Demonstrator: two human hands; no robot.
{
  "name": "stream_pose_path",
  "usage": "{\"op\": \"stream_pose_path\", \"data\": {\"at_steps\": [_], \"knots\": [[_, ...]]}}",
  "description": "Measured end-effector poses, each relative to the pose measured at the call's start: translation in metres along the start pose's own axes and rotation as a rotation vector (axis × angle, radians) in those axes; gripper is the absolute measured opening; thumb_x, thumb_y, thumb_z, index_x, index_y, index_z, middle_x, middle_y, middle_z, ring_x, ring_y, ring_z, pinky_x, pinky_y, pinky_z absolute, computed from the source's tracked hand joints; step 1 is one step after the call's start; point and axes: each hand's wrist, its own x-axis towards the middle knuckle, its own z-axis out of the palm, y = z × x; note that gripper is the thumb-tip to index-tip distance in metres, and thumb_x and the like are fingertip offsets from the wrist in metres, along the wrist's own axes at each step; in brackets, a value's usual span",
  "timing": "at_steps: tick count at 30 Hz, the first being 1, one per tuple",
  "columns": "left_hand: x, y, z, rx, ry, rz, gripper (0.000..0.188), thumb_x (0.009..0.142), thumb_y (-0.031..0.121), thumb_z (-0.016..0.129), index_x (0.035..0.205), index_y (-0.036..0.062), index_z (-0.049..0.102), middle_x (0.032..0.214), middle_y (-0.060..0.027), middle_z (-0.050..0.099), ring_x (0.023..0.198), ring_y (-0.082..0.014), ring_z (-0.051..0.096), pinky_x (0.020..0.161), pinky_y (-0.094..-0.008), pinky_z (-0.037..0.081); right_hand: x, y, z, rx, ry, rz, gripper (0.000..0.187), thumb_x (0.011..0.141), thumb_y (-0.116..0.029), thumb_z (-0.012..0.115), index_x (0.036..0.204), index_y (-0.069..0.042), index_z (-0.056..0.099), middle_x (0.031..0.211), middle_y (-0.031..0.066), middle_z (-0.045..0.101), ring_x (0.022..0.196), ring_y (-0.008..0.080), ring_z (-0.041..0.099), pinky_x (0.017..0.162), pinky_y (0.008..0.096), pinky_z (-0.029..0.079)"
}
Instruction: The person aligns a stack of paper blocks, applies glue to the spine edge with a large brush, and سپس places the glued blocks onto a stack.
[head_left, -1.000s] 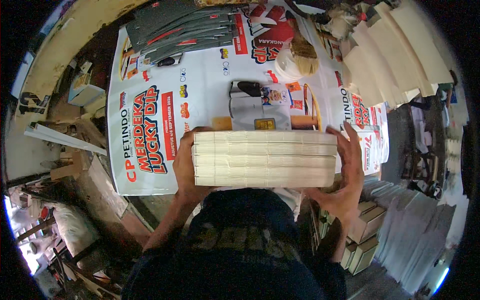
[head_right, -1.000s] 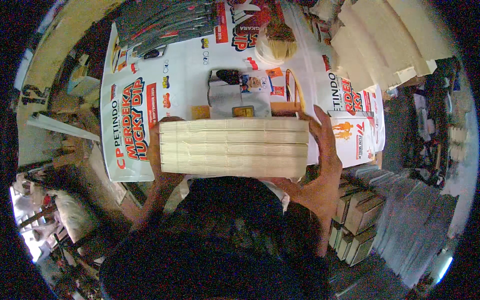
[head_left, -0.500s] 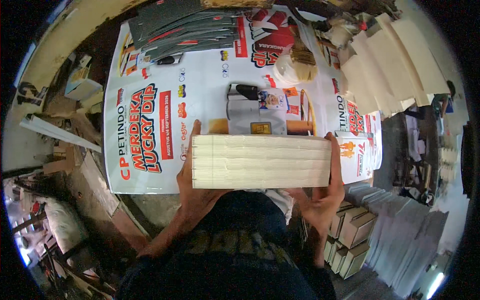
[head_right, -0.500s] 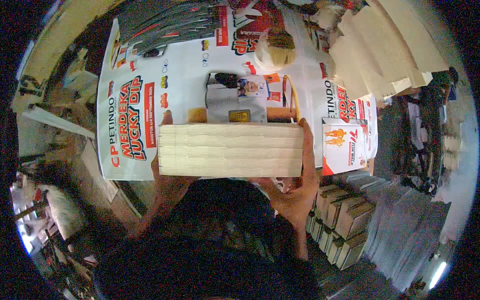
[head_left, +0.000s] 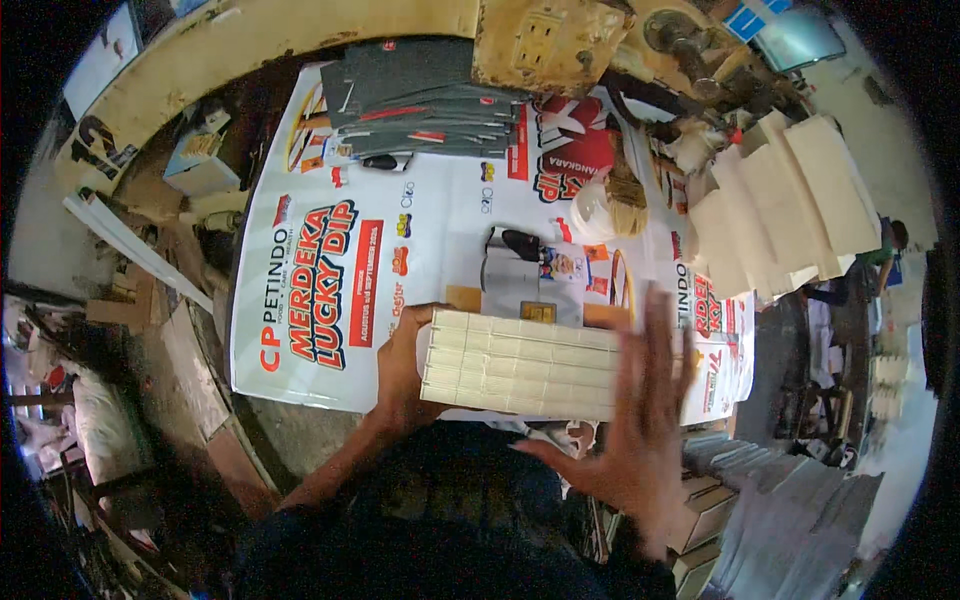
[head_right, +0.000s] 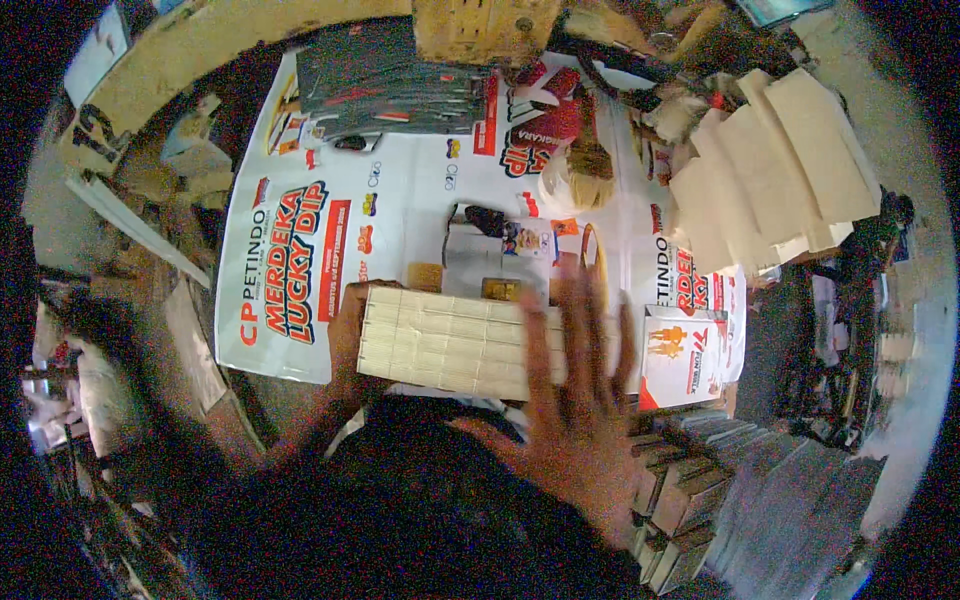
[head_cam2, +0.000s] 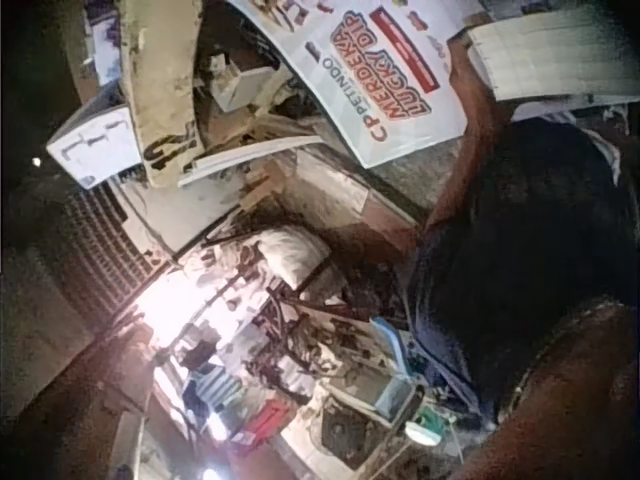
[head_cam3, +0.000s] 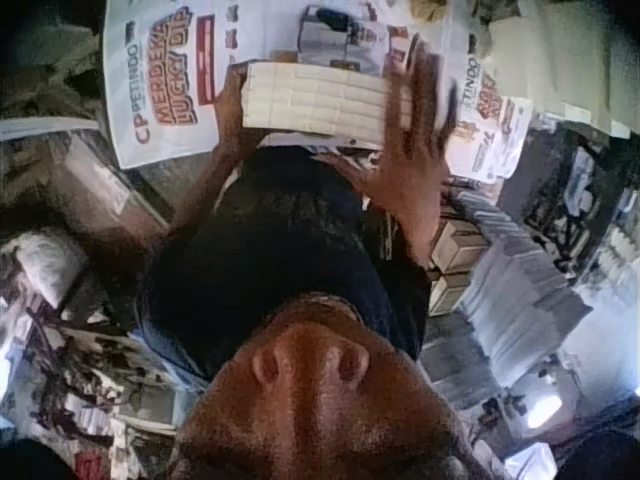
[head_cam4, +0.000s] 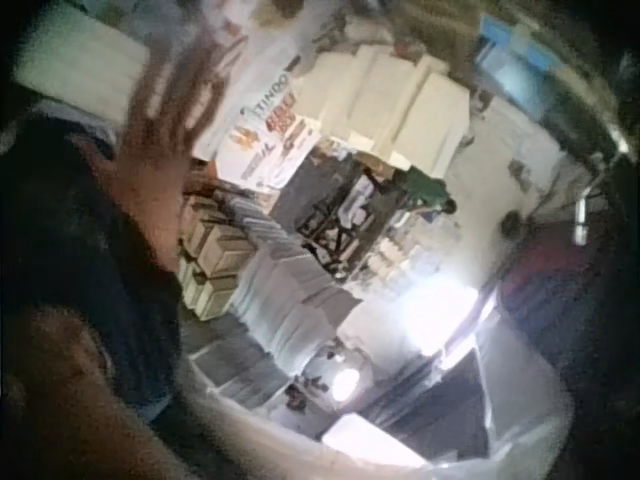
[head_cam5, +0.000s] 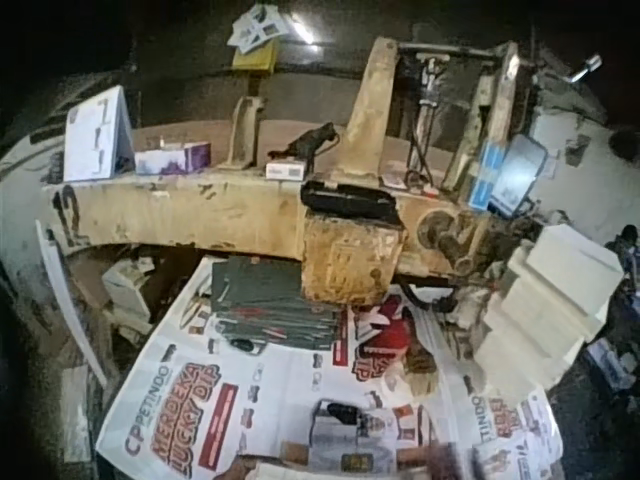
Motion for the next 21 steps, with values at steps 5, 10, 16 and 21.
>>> {"op": "stream_pose_path", "data": {"at_steps": [5,10,16,21], "knots": [[-0.002,-0.018,0.02,-0.141,0.047,-0.175,0.072,0.062,0.025,0.094,0.116,0.003,0.052,0.103,-0.0142,0.068,0.095,-0.0251,0.07,0.084,-0.0373,0.055,0.013,0.025,0.031,-0.05,-0.212,-0.028,0.107,0.073,-0.043,0.079,0.155,-0.003,0.022,0.145,0.0244,0.038,0.134,0.0426,0.039,0.114,0.0593,0.025],[0.002,-0.012,0.007,-0.189,0.016,0.023,0.092,0.046,0.031,0.1,0.118,-0.0001,0.051,0.111,-0.0142,0.064,0.102,-0.0239,0.065,0.091,-0.0366,0.052,0.017,0.033,0.029,0.102,-0.126,-0.068,0.102,0.07,-0.052,0.08,0.146,-0.001,0.034,0.128,0.024,0.049,0.125,0.0412,0.047,0.108,0.0545,0.033],[0.064,0.068,-0.037,0.075,-0.308,0.468,0.135,0.04,0.049,0.099,0.146,-0.0009,0.032,0.124,-0.0188,0.056,0.121,-0.035,0.054,0.106,-0.045,0.041,0.014,0.049,0.045,0.084,0.005,-0.107,0.09,0.066,-0.051,0.081,0.129,0.002,0.046,0.111,0.019,0.058,0.11,0.0359,0.057,0.097,0.0478,0.04],[0.078,0.113,-0.023,0.618,-0.704,0.383,0.128,0.051,0.063,0.09,0.142,-0.0079,0.033,0.123,-0.0265,0.055,0.118,-0.0415,0.054,0.104,-0.049,0.042,0.021,0.047,0.054,0.086,0.065,-0.147,0.094,0.063,-0.054,0.082,0.128,0.003,0.046,0.107,0.0182,0.059,0.107,0.0344,0.059,0.093,0.0458,0.043]]}}
